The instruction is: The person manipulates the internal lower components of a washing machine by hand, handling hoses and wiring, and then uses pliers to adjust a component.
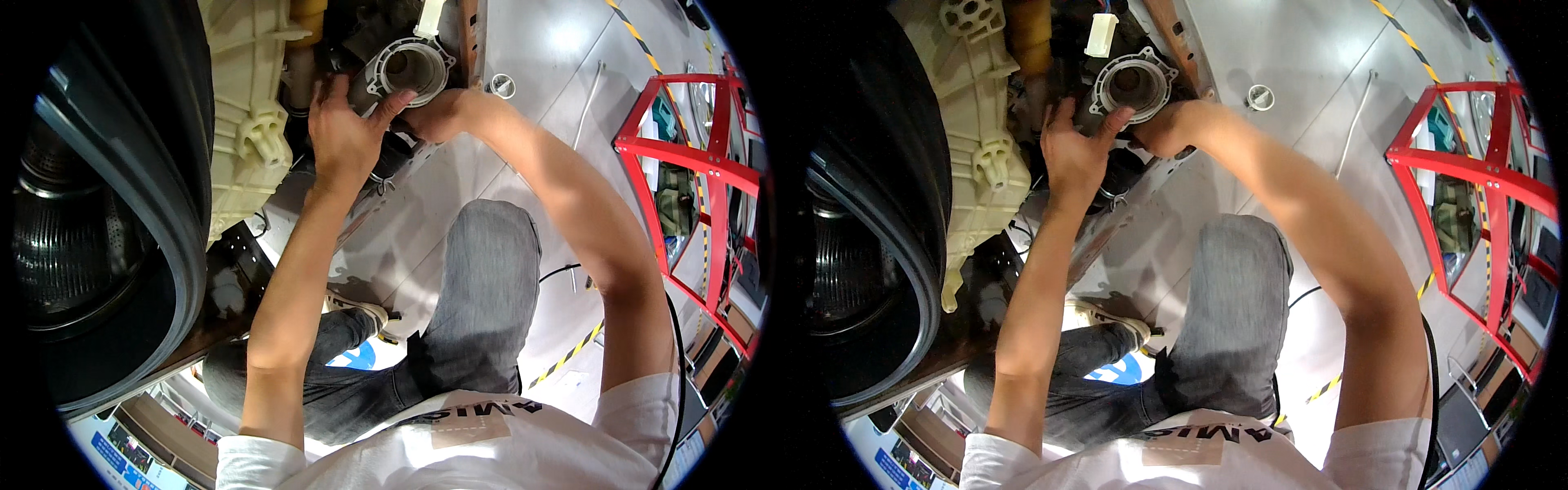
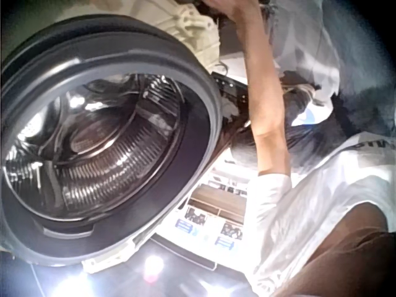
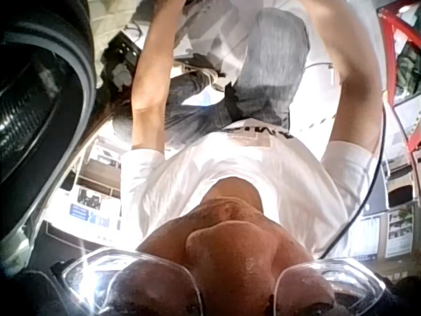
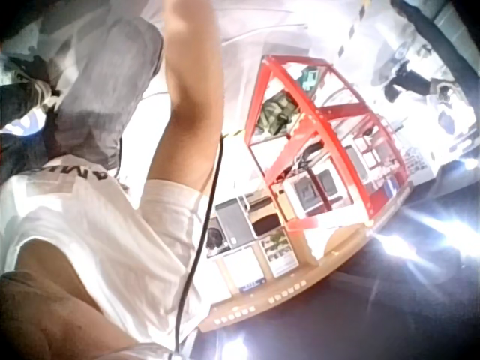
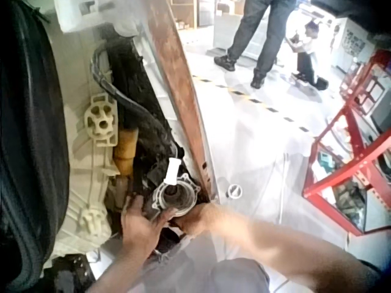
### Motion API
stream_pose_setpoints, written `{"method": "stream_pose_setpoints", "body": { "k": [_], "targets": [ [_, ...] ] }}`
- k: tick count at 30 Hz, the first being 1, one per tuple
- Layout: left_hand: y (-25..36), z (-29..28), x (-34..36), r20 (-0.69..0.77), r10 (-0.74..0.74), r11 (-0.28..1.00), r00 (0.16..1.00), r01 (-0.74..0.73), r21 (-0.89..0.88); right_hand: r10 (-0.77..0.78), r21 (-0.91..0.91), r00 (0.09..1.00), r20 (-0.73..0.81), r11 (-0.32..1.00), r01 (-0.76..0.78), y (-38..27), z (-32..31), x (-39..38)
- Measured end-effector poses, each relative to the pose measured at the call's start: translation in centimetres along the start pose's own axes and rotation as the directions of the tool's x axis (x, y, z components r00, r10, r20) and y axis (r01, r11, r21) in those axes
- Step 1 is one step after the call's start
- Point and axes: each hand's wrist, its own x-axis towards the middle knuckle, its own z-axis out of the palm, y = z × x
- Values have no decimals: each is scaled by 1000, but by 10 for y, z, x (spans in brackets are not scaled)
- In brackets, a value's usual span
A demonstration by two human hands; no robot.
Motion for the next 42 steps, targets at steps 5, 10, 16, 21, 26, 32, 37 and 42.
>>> {"method": "stream_pose_setpoints", "body": {
  "k": [5,10,16,21,26,32,37,42],
  "targets": [
    [-6,-6,1,127,-30,999,991,34,-29,68,87,995,71,993,-74,2,0,4],
    [-8,-5,-1,132,11,999,991,-4,-52,152,217,986,71,962,-164,24,24,21],
    [-14,-15,-5,191,-23,999,981,28,-27,187,82,928,323,971,-224,4,3,25],
    [-12,-12,-3,187,8,995,982,11,-99,206,256,932,299,923,-286,9,7,23],
    [-12,-10,-2,205,-28,999,978,30,-10,207,364,922,328,873,-325,13,8,28],
    [-20,-5,-1,216,-35,999,976,30,25,253,402,926,281,845,-353,12,9,29],
    [-9,-4,1,249,-83,997,965,79,26,294,410,913,283,823,-392,15,15,33],
    [-18,-3,-2,225,-82,996,971,86,-7,310,284,906,288,876,-390,8,10,37]
  ]
}}
